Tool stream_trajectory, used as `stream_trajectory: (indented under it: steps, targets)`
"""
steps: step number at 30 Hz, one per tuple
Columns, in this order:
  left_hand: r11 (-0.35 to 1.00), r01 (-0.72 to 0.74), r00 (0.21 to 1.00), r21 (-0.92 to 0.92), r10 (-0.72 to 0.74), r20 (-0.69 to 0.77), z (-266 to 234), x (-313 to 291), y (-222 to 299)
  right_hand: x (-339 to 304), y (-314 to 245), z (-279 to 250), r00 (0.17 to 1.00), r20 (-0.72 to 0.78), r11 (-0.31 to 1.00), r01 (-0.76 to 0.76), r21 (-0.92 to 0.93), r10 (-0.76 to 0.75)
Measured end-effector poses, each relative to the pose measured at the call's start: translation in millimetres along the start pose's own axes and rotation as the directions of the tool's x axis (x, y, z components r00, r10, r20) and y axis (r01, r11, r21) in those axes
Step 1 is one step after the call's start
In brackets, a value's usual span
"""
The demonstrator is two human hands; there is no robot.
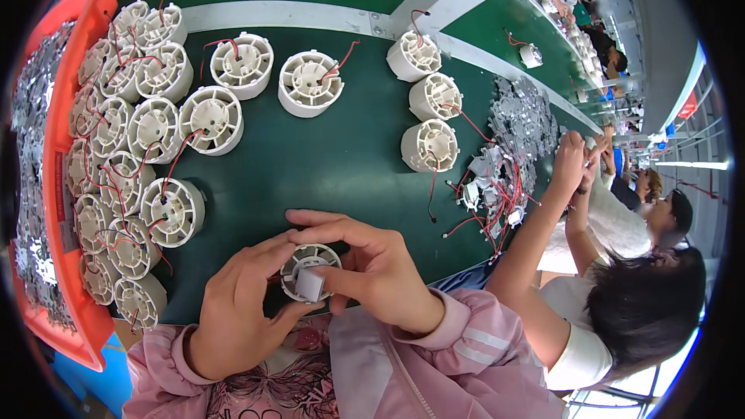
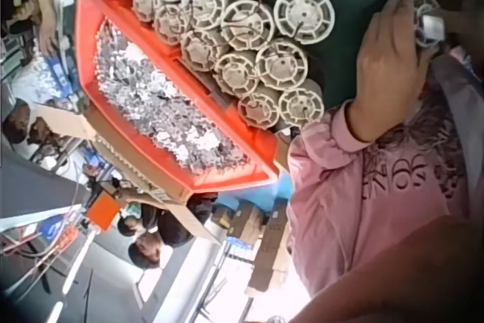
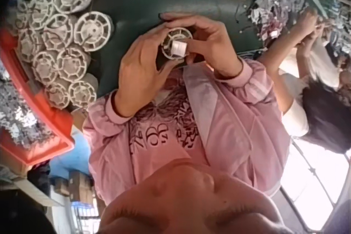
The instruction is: The person assembles electronic units by inserting small components into plastic casings by hand and placing the assembled units onto the conveyor.
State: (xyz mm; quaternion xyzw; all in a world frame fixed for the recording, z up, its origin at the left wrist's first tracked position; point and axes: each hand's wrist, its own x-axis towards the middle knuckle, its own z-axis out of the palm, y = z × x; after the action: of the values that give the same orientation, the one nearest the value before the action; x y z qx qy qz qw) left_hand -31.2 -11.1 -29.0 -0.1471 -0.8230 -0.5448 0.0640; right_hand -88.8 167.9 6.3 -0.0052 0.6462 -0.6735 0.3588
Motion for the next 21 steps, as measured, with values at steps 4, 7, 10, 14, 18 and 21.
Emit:
stream_trajectory:
  steps: [4,7,10,14,18,21]
  targets:
    - [0.999,0.025,1.000,-0.041,-0.025,0.001,-2,5,0,4,-5,-1,0.999,-0.006,0.999,-0.034,-0.001,0.034]
    - [0.996,0.035,0.999,-0.085,-0.037,-0.014,-8,4,-1,4,-14,-3,0.997,-0.011,0.994,-0.082,-0.073,0.082]
    - [0.990,0.091,0.995,-0.109,-0.096,-0.042,-7,-4,5,-5,-7,5,0.991,0.111,0.986,-0.063,-0.154,0.080]
    - [0.878,0.356,0.915,-0.320,-0.397,-0.072,-9,-10,21,-9,-1,19,0.872,0.161,0.568,0.431,-0.701,-0.463]
    - [0.987,0.113,0.983,-0.115,-0.128,-0.134,-19,-11,20,-13,-7,14,0.844,0.176,0.584,0.486,-0.650,-0.507]
    - [0.932,0.188,0.979,-0.309,-0.203,-0.015,-27,-12,19,-20,-15,14,0.896,0.187,0.682,0.429,-0.592,-0.402]
